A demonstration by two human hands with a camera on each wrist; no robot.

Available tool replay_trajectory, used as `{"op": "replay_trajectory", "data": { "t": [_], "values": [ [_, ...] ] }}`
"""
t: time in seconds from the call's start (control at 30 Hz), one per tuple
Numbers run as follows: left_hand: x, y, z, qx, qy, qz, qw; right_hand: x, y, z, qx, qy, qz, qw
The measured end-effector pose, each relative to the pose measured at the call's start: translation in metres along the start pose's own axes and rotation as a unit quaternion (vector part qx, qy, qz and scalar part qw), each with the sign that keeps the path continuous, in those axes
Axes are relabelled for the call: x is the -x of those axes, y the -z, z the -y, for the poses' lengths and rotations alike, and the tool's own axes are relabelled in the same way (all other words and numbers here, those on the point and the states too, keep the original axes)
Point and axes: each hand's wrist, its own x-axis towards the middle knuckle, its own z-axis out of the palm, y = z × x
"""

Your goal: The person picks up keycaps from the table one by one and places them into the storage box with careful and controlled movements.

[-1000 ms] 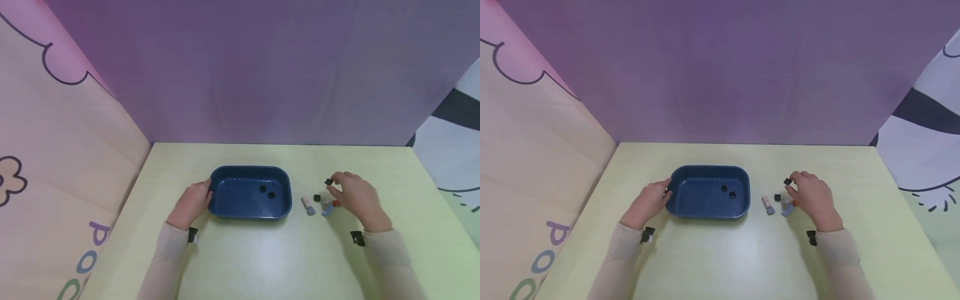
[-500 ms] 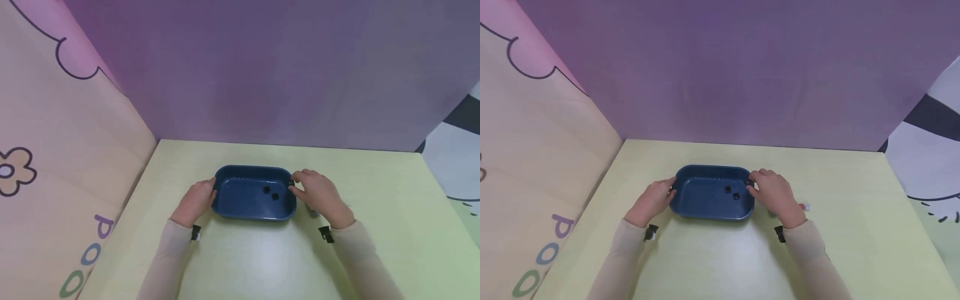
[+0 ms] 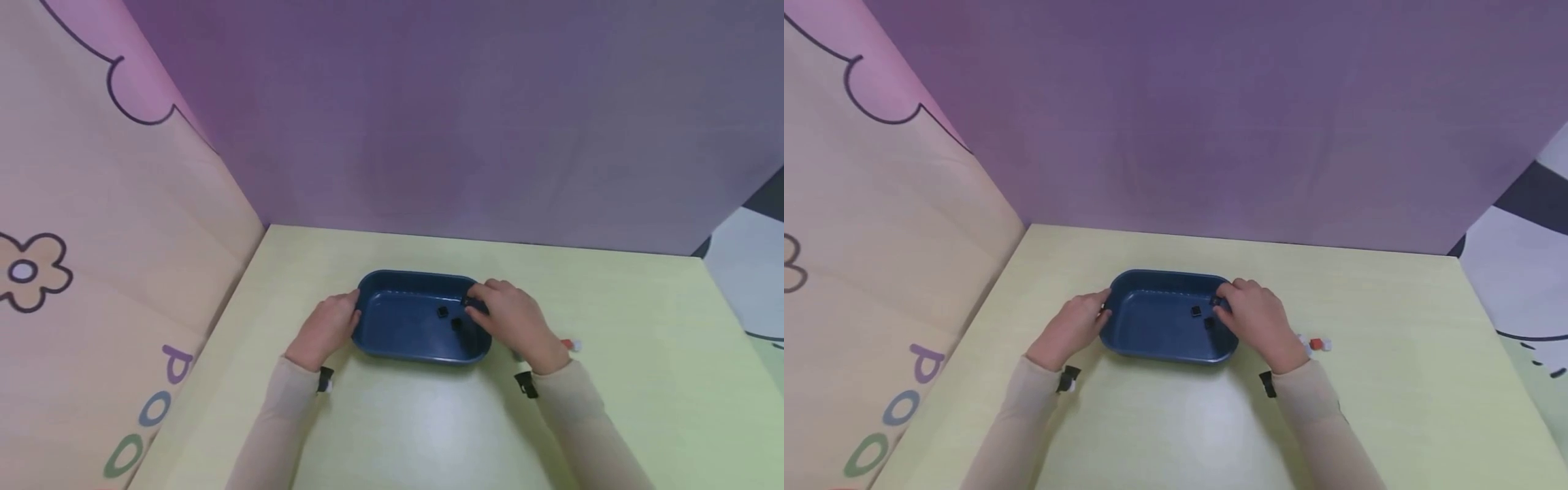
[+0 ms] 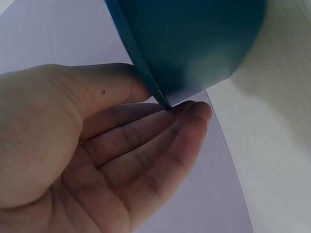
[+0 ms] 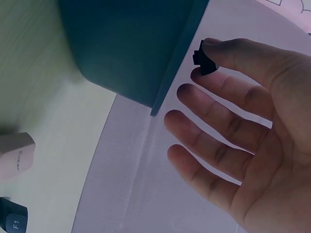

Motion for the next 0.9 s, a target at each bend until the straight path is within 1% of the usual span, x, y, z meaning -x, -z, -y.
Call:
{"op": "replay_trajectory", "data": {
  "t": [0.1, 0.3, 0.43, 0.57, 0.67, 0.77, 0.9],
  "values": [
    [0.0, 0.0, 0.0, 0.0, -0.001, -0.002, 1.0, 0.0, 0.001, 0.0, 0.0, -0.001, -0.002, 1.0],
    [-0.002, 0.001, -0.002, -0.001, -0.004, -0.003, 1.0, 0.006, 0.008, -0.005, -0.006, -0.021, -0.004, 1.0],
    [-0.002, 0.003, -0.003, -0.004, -0.005, -0.003, 1.0, 0.014, 0.018, -0.013, -0.007, -0.042, -0.001, 0.999],
    [-0.002, 0.004, -0.002, -0.007, -0.004, 0.0, 1.0, 0.025, 0.025, -0.023, 0.001, -0.05, -0.009, 0.999],
    [-0.002, 0.005, -0.001, -0.006, -0.001, 0.003, 1.0, 0.034, 0.024, -0.03, 0.007, -0.047, -0.019, 0.999],
    [-0.002, 0.006, -0.001, -0.004, 0.001, 0.005, 1.0, 0.042, 0.021, -0.037, 0.012, -0.045, -0.019, 0.999],
    [0.0, 0.007, -0.001, -0.005, 0.002, 0.006, 1.0, 0.053, 0.015, -0.046, 0.017, -0.053, -0.003, 0.998]
  ]
}}
